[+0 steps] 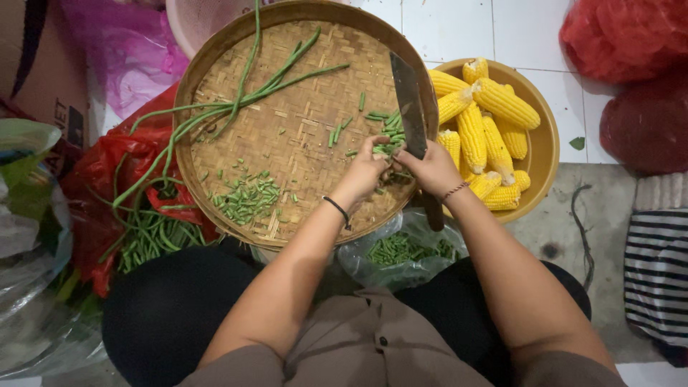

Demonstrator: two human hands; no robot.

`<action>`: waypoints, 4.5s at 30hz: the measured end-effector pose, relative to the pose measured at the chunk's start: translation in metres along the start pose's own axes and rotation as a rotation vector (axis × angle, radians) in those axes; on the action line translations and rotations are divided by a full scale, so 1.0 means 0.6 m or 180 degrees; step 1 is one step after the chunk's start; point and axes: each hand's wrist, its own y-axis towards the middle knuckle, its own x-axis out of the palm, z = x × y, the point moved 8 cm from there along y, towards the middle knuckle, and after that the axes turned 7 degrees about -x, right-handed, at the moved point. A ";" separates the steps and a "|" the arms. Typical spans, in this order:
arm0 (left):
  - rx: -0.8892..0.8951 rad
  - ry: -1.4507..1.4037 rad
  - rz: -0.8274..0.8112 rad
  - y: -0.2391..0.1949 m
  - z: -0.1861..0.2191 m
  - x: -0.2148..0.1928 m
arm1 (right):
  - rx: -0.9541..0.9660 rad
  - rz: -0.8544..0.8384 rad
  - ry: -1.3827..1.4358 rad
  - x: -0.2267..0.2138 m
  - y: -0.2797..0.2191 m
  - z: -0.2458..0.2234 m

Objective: The person sits on the floor and uses a knife to chop long green beans into small pieces on a round woven tray. The chopped pieces accumulate on the tray as the person continues cutting.

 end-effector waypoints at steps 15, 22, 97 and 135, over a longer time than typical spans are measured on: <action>0.0022 -0.0274 -0.0145 -0.045 0.012 -0.017 | 0.0413 0.0475 -0.0057 -0.036 -0.033 -0.060; -0.0056 -0.0211 0.0196 -0.050 0.007 -0.031 | 0.0286 0.0456 -0.0024 -0.037 -0.037 -0.060; 0.0295 0.0164 0.1109 -0.015 0.030 -0.075 | -0.0310 0.0505 -0.1375 -0.053 0.006 -0.052; -0.0523 0.0423 -0.0264 -0.062 0.022 -0.020 | 0.0084 0.0519 -0.1658 -0.010 0.020 -0.029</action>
